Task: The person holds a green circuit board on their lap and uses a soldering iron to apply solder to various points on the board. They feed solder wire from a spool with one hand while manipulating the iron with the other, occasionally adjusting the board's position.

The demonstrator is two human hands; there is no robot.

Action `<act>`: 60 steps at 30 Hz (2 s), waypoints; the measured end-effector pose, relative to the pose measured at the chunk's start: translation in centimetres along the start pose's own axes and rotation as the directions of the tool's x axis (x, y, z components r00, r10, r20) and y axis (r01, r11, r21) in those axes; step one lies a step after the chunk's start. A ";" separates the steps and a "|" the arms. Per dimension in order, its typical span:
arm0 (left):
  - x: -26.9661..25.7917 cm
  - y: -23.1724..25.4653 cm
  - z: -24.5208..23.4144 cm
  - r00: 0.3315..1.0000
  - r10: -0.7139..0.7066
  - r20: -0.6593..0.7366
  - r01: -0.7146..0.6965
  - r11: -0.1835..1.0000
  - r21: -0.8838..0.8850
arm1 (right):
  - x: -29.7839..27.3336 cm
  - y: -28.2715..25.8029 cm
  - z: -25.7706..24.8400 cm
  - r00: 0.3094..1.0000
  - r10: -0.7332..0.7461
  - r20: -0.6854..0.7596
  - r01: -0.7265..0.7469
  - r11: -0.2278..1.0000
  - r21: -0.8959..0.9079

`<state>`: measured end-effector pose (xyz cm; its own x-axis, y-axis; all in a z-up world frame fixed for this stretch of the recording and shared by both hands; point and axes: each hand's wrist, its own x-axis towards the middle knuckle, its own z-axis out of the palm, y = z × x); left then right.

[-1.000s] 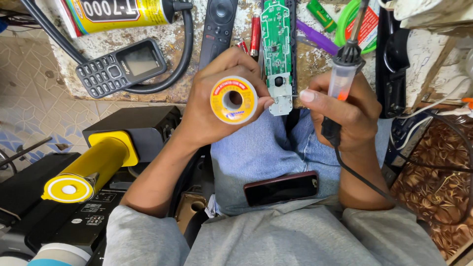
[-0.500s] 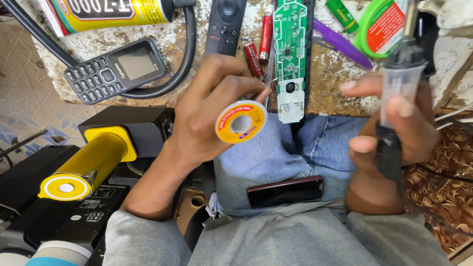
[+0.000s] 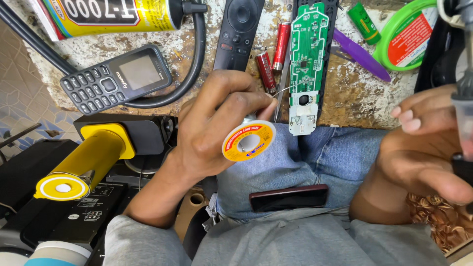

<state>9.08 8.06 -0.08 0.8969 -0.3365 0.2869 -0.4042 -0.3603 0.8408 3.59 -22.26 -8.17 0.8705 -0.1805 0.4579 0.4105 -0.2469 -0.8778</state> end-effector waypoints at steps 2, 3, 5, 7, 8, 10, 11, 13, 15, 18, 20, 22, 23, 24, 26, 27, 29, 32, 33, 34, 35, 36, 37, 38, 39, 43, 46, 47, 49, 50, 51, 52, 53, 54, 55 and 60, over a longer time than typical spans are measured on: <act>0.2 0.0 -0.2 1.000 -0.004 0.006 0.004 1.000 0.014 | -0.5 0.1 -0.4 0.999 0.021 -0.028 -0.022 0.999 -0.037; 0.1 0.0 -0.3 1.000 -0.019 0.015 0.018 1.000 0.026 | -0.9 0.0 -0.8 0.997 0.052 -0.054 -0.056 0.996 -0.073; -0.1 -0.2 -0.1 1.000 -0.017 0.018 0.017 1.000 0.026 | -1.1 0.0 -0.6 0.998 0.003 -0.069 -0.006 0.999 -0.048; -0.1 -0.5 -0.1 1.000 -0.010 0.016 0.010 0.999 0.033 | -0.9 -0.2 0.1 0.995 -0.052 -0.086 0.051 0.999 -0.019; -0.1 -0.7 0.0 1.000 0.014 0.016 -0.015 0.999 0.043 | -0.8 -0.6 0.6 0.990 -0.074 -0.117 0.068 0.996 -0.051; -0.2 -0.9 0.0 0.999 0.036 0.018 -0.037 0.998 0.050 | -1.0 -0.5 0.6 0.985 -0.091 -0.146 0.079 0.993 -0.086; -0.2 -0.9 -0.1 0.999 0.020 0.043 -0.022 0.998 0.050 | -1.2 -0.1 0.1 0.986 -0.065 -0.152 0.060 0.998 -0.035; -0.2 -1.0 -0.2 0.998 0.001 0.068 -0.005 0.999 0.049 | -1.6 0.3 -0.5 0.987 -0.035 -0.154 0.038 0.999 0.016; -0.2 -1.2 -0.2 0.998 -0.006 0.057 0.002 0.998 0.056 | -1.9 0.4 -0.6 0.974 0.070 -0.214 -0.060 0.997 0.052; -0.1 -1.5 0.1 0.998 -0.001 0.059 -0.003 0.998 0.068 | -1.7 0.3 -0.7 0.971 0.017 -0.238 -0.014 1.000 0.014; -0.1 -1.7 0.2 0.998 -0.007 0.061 0.002 0.996 0.084 | -1.5 0.6 -0.7 0.964 0.031 -0.264 -0.027 0.999 0.019; 0.0 -1.9 0.2 0.998 -0.010 0.065 0.003 0.995 0.104 | -1.6 1.0 -1.0 0.955 0.042 -0.292 -0.036 0.999 0.028; 0.0 -2.1 0.2 0.997 0.003 0.073 -0.010 0.995 0.098 | -1.8 1.3 -1.4 0.930 0.081 -0.358 -0.068 0.996 0.050; 0.0 -2.2 0.2 0.997 0.016 0.082 -0.023 0.996 0.091 | -2.0 1.6 -1.8 0.899 0.120 -0.421 -0.098 0.992 0.075; 0.1 -2.3 0.1 0.996 0.000 0.089 -0.003 0.999 0.043 | -2.0 1.9 -2.2 0.888 0.144 -0.438 -0.096 0.987 0.129; 0.1 -2.4 0.0 0.995 -0.010 0.103 0.011 1.000 -0.010 | -2.1 2.0 -2.4 0.871 0.167 -0.462 -0.094 0.980 0.178; 0.5 -2.4 -0.2 0.994 -0.025 0.109 0.031 0.998 -0.053 | -1.6 1.7 -1.8 0.862 0.208 -0.462 -0.095 0.962 0.255; 1.1 -2.5 -0.6 0.991 -0.048 0.124 0.066 0.987 -0.149 | -0.5 1.6 -0.6 0.841 0.228 -0.490 -0.055 0.938 0.343; 1.2 -2.5 -0.8 0.989 -0.062 0.133 0.089 0.975 -0.202 | -0.1 1.6 -0.2 0.829 0.214 -0.517 -0.020 0.935 0.354; 1.1 -2.7 -0.8 0.989 -0.063 0.135 0.090 0.975 -0.203 | -0.2 1.7 -0.2 0.828 0.215 -0.518 -0.022 0.935 0.353; 1.0 -2.9 -0.9 0.990 -0.070 0.119 0.093 0.975 -0.203 | -0.3 1.7 -0.2 0.816 0.217 -0.535 -0.033 0.943 0.332; 1.0 -3.1 -1.0 0.992 -0.077 0.103 0.097 0.974 -0.203 | -0.3 1.8 -0.2 0.805 0.218 -0.552 -0.044 0.950 0.310; 1.0 -3.2 -1.0 0.992 -0.076 0.104 0.096 0.974 -0.205 | -0.8 1.8 -0.4 0.805 0.216 -0.553 -0.044 0.950 0.308; 0.9 -3.2 -1.0 0.990 -0.092 0.106 0.112 0.974 -0.198 | -1.2 1.9 -0.6 0.870 0.179 -0.460 -0.073 0.968 0.240; 0.8 -3.2 -1.0 0.988 -0.111 0.107 0.130 0.973 -0.190 | -1.7 1.9 -0.8 0.923 0.149 -0.354 -0.093 0.981 0.169; 0.7 -3.2 -0.9 0.986 -0.045 0.162 0.074 0.981 -0.180 | -0.9 1.0 2.1 0.862 0.130 -0.489 -0.030 0.978 0.207; 0.2 -3.3 -0.6 0.991 0.018 0.131 -0.009 0.997 -0.071 | -0.9 0.9 2.2 0.877 0.160 -0.454 -0.134 0.987 0.089; 0.2 -3.2 -0.6 0.988 0.013 0.156 -0.007 0.999 -0.043 | -0.8 1.0 2.4 0.887 0.133 -0.442 -0.118 0.991 0.061; 0.0 -3.1 -0.7 0.984 0.007 0.180 -0.004 1.000 -0.014 | -0.8 1.1 2.5 0.897 0.106 -0.429 -0.102 0.994 0.034; -0.1 -3.1 -0.7 0.981 0.004 0.192 -0.004 1.000 -0.003 | -1.0 1.1 2.3 0.905 0.117 -0.410 -0.119 0.993 0.020; -0.2 -3.1 -0.7 0.979 0.002 0.204 -0.003 1.000 0.007 | -1.2 1.1 2.1 0.912 0.128 -0.391 -0.137 0.991 0.005; -0.2 -3.2 -0.7 0.979 0.001 0.204 -0.002 1.000 0.007 | -1.2 1.1 2.2 0.912 0.129 -0.390 -0.138 0.990 0.005; -0.2 -3.2 -0.6 0.979 0.000 0.202 -0.002 1.000 0.008 | -1.1 1.1 2.4 0.911 0.103 -0.400 -0.112 0.994 0.002; -0.2 -3.3 -0.6 0.980 0.000 0.200 -0.002 1.000 0.009 | -1.0 1.2 2.6 0.909 0.078 -0.409 -0.085 0.996 0.000; -0.1 -3.2 -0.6 0.980 0.000 0.200 -0.002 1.000 0.009 | -0.9 1.1 2.6 0.909 0.078 -0.409 -0.085 0.996 0.000; 0.1 -3.0 -0.4 0.990 0.023 0.136 -0.035 0.995 0.089 | -1.1 1.5 1.5 0.931 0.062 -0.359 -0.054 0.998 0.032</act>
<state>10.50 9.45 -2.41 0.8548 -0.4596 0.2412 -0.4498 -0.4241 0.7860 3.65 -20.98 -10.25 0.7390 -0.5250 0.4222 0.3710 -0.2060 -0.9055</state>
